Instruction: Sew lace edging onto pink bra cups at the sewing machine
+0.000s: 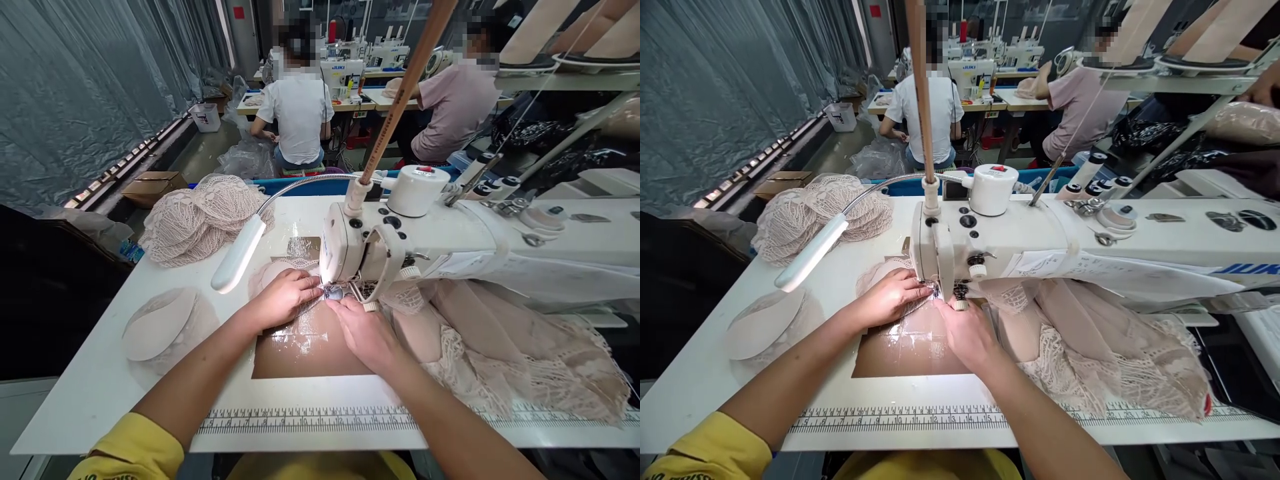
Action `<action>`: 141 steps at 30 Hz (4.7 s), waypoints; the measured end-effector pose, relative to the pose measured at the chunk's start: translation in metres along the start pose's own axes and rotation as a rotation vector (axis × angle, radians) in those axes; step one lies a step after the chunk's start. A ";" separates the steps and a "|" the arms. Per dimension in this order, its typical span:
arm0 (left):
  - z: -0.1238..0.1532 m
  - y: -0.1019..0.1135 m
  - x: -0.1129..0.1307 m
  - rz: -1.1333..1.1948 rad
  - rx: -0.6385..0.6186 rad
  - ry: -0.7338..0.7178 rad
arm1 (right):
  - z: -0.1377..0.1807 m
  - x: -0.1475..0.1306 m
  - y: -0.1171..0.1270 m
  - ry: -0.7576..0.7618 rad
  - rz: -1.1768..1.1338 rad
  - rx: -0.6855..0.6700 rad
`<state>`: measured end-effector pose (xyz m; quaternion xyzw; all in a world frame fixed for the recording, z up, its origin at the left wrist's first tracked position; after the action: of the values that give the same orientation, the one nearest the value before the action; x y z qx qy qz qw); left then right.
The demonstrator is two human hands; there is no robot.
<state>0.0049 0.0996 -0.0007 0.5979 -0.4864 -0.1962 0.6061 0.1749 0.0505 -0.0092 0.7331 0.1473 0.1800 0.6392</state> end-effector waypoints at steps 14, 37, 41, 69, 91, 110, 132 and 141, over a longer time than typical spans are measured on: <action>0.009 0.001 0.038 0.002 0.049 0.161 | 0.002 -0.004 0.010 0.036 -0.002 -0.013; 0.013 -0.003 0.043 0.146 0.075 0.127 | 0.005 -0.003 0.006 0.028 -0.101 0.002; 0.019 -0.001 0.043 0.155 0.020 0.110 | 0.007 -0.002 0.006 0.031 -0.120 0.040; 0.011 -0.002 0.037 0.130 0.014 0.113 | 0.004 -0.008 0.000 0.035 0.112 0.118; 0.010 -0.005 0.034 0.151 0.010 0.054 | 0.004 -0.009 -0.003 0.024 0.117 0.065; 0.007 0.000 0.037 0.109 0.035 0.023 | 0.007 -0.008 0.005 0.041 0.053 0.139; 0.006 -0.006 0.026 0.135 0.057 0.057 | 0.004 -0.006 -0.001 0.014 0.054 0.023; 0.006 -0.003 0.020 0.071 0.060 0.120 | 0.000 -0.005 -0.002 -0.026 0.024 -0.031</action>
<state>0.0104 0.0797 0.0023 0.6086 -0.4757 -0.1236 0.6229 0.1703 0.0482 -0.0119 0.7271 0.1276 0.1803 0.6500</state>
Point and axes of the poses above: each hand's wrist, its own z-axis away from the middle knuckle, its own y-axis out of the back of the hand, x = y × z, the point moved 4 cm from there along -z, towards the middle knuckle, and after that the axes turned 15 degrees about z, right-handed, at the moved point
